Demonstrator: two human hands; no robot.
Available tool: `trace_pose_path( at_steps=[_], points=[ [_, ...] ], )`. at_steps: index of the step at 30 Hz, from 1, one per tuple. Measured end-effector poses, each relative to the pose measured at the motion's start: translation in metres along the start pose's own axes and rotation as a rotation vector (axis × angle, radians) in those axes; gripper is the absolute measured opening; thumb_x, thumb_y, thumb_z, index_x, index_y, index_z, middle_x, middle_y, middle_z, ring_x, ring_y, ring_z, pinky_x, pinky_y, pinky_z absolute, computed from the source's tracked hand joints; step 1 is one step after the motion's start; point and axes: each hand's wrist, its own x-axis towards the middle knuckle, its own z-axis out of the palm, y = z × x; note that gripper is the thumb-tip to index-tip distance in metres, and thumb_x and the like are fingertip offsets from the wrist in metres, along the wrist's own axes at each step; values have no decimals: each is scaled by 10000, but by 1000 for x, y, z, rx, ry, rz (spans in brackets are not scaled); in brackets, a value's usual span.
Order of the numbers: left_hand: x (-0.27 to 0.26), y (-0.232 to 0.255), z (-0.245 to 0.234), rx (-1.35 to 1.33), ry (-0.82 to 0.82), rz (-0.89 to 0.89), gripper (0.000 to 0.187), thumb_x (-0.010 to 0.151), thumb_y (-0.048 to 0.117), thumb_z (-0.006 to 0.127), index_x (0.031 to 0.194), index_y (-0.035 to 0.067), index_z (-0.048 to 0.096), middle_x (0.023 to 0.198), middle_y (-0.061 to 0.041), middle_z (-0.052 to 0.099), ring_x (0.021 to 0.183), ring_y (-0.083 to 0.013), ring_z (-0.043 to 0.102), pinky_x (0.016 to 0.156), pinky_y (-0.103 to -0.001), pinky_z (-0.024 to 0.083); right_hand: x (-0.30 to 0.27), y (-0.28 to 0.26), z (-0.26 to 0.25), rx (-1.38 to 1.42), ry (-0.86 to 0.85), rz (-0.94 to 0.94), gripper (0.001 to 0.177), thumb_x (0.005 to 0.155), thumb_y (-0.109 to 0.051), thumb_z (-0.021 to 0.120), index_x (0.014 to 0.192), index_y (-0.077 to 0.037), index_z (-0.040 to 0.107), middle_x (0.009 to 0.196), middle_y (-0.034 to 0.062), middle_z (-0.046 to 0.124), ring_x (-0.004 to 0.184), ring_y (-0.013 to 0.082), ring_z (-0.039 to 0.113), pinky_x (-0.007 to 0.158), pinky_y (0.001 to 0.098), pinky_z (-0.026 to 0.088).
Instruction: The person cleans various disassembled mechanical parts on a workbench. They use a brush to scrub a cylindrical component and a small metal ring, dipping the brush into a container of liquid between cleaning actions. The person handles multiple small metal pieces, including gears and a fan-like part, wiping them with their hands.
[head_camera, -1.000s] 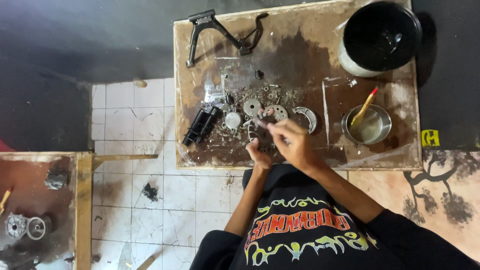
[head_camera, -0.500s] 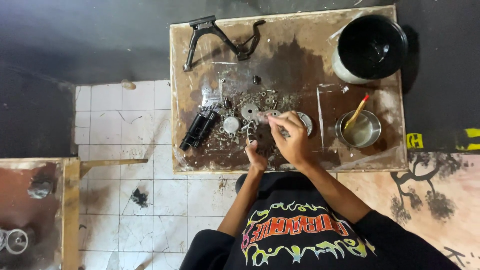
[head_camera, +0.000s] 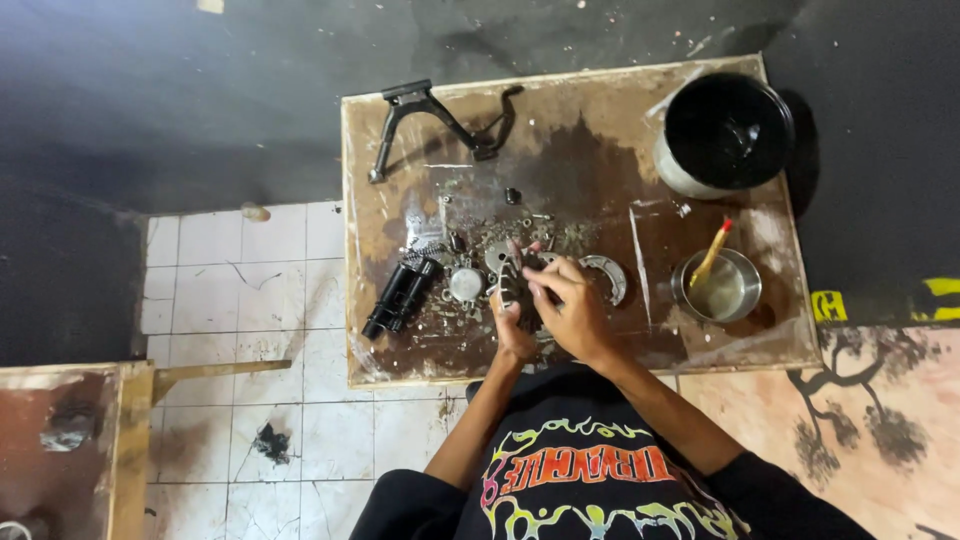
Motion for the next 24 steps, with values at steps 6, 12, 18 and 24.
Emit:
trace_pose_path(
  at_steps=[6,12,18,24],
  points=[
    [2,-56,-66,-219,204,-176,805,791,383,601,1477,15,400,1340,-186,593,1172,-331,629,929,-453,572,15,20,-25,-1,175,-33,93,936,12,702,997,-50,735,983,73,723,853,164,688,747,289,554],
    [-10,-146,-146,-143,128,-166,623,922,345,625,1390,-51,517,1249,-156,610,1073,-312,596,843,-433,538,30,9,-4,-31,235,-55,108,895,19,704,996,26,743,892,114,676,817,220,656,712,325,529],
    [14,-30,-47,-267,176,-248,695,805,533,557,1264,15,622,1197,-126,676,1064,-273,644,890,-372,563,-4,-5,-3,81,-79,25,165,858,7,675,1007,32,741,864,122,690,781,200,681,677,315,542],
    [5,-28,-62,-180,423,-541,581,872,410,588,1235,-40,540,1144,-225,618,938,-293,617,742,-404,552,0,27,-50,89,158,113,153,1002,-52,649,1116,-18,746,990,83,735,860,141,692,764,277,597]
  ],
)
